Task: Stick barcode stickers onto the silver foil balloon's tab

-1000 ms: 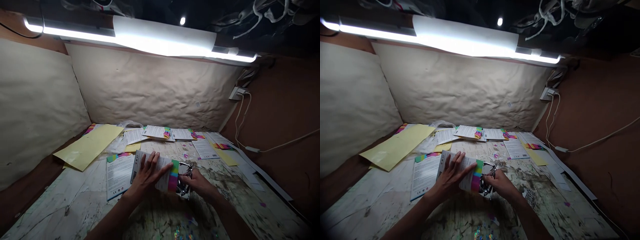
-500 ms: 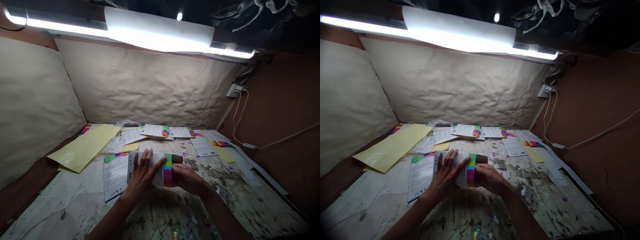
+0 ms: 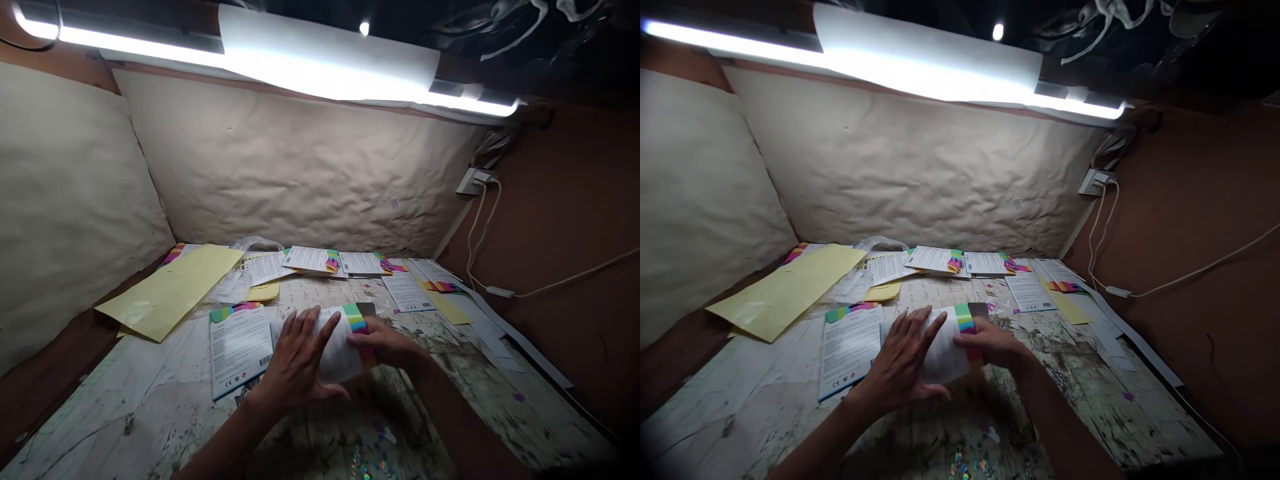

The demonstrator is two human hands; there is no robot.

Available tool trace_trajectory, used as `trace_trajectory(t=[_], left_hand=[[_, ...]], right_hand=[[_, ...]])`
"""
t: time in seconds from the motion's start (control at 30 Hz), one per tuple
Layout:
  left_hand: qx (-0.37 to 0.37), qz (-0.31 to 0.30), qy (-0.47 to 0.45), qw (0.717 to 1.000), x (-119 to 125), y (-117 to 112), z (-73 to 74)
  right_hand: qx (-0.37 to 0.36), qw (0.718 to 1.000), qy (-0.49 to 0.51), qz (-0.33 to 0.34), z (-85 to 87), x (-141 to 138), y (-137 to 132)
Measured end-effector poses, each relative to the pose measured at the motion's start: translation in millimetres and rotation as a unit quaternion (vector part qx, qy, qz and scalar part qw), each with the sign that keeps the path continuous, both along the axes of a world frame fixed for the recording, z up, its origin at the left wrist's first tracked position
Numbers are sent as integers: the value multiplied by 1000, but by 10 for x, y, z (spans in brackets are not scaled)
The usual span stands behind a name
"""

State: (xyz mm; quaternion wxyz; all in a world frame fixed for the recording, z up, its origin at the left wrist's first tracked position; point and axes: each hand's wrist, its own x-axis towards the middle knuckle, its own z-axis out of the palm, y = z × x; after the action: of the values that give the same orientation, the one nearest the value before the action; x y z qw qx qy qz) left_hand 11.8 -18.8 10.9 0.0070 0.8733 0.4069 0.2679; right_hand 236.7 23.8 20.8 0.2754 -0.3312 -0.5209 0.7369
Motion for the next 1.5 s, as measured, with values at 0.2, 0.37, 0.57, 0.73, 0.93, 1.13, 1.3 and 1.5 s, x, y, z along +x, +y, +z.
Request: trace_trajectory(t=[0.2,0.37,0.57,0.73,0.93,1.13,1.3,1.5], left_hand=[[-402,-6,-267,876,87,68,-142],[-544,-101,-456,697,145,158,-263],[-572,-74,-527,624,131,163,-220],[-566,-44,-509,647,128,184,-231],[-571,11,-534,623,114,228,-312],[-539,19,-547,640,130,234,-307],[-499,37,-533,682,138,238,-412],[-491,14,-462,739,35,249,-471]], right_hand=[[60,981,-157,94,173,237,50],[287,921,-264,-19,134,-45,-110],[141,966,-99,-194,-144,-47,-214],[52,992,-4,-111,-315,-46,-191],[347,850,-279,-281,-316,-83,-330],[497,793,-347,-61,-197,-145,-439],[448,811,-376,-24,-217,-200,-385],[379,835,-382,-116,-455,-149,-434]])
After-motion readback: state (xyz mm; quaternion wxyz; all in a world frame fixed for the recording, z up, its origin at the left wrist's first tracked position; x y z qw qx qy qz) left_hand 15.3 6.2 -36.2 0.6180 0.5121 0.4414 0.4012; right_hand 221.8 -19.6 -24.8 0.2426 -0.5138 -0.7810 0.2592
